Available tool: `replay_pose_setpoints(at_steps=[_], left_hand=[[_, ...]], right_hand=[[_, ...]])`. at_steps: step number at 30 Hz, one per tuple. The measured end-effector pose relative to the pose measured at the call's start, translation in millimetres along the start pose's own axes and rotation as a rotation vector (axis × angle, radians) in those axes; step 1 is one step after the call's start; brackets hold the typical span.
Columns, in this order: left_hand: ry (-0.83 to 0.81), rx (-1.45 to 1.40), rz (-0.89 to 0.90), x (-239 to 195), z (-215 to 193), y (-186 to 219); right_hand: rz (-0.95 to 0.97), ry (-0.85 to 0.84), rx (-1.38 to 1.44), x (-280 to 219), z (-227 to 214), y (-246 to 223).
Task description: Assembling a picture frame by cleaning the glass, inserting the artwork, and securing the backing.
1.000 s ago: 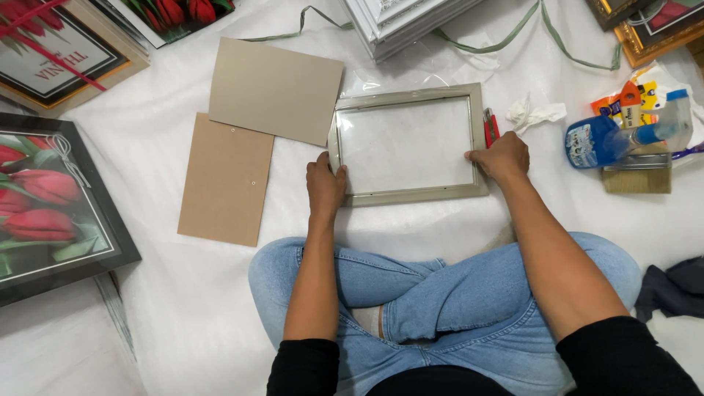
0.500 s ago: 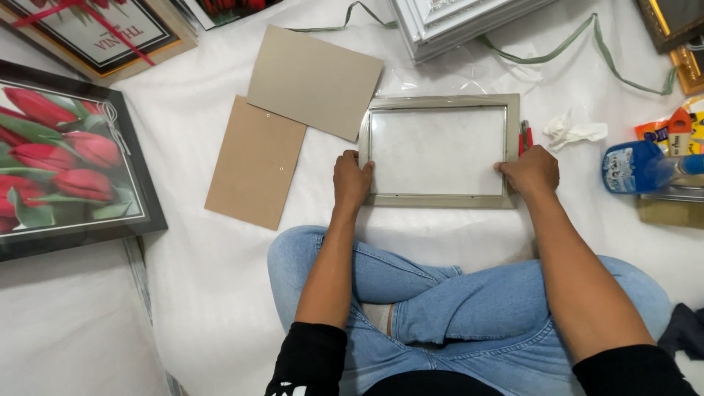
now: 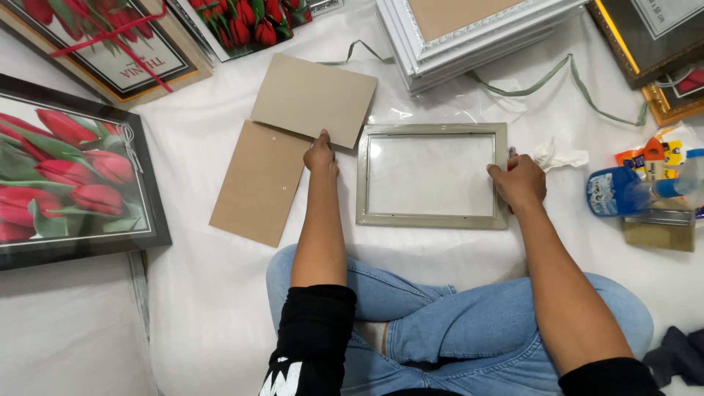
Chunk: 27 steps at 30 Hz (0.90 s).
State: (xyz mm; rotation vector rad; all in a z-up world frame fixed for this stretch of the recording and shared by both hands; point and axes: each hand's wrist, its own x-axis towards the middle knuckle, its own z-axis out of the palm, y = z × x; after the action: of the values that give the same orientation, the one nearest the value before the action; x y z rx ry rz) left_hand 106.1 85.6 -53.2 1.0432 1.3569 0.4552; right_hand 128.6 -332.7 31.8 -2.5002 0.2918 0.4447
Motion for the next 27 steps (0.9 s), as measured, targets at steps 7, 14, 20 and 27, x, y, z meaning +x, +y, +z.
replay_pose_setpoints(at_steps=[7, 14, 20, 27], left_hand=[[-0.256, -0.284, -0.144, -39.1, -17.6, 47.1], [-0.418, -0.397, -0.003, -143.0, -52.3, 39.3], [-0.614, -0.280, -0.106, -240.3, -83.4, -6.8], [-0.713, -0.313, 0.068, -185.4, -88.7, 37.2]], right_hand=[[-0.075, -0.002, 0.137, 13.8, 7.2, 9.8], [-0.220, -0.379, 0.648, -46.1, -22.2, -67.0], [-0.171, -0.619, 0.937, -72.1, -15.3, -90.4], [-0.164, -0.394, 0.891, -11.7, -41.1, -28.8]])
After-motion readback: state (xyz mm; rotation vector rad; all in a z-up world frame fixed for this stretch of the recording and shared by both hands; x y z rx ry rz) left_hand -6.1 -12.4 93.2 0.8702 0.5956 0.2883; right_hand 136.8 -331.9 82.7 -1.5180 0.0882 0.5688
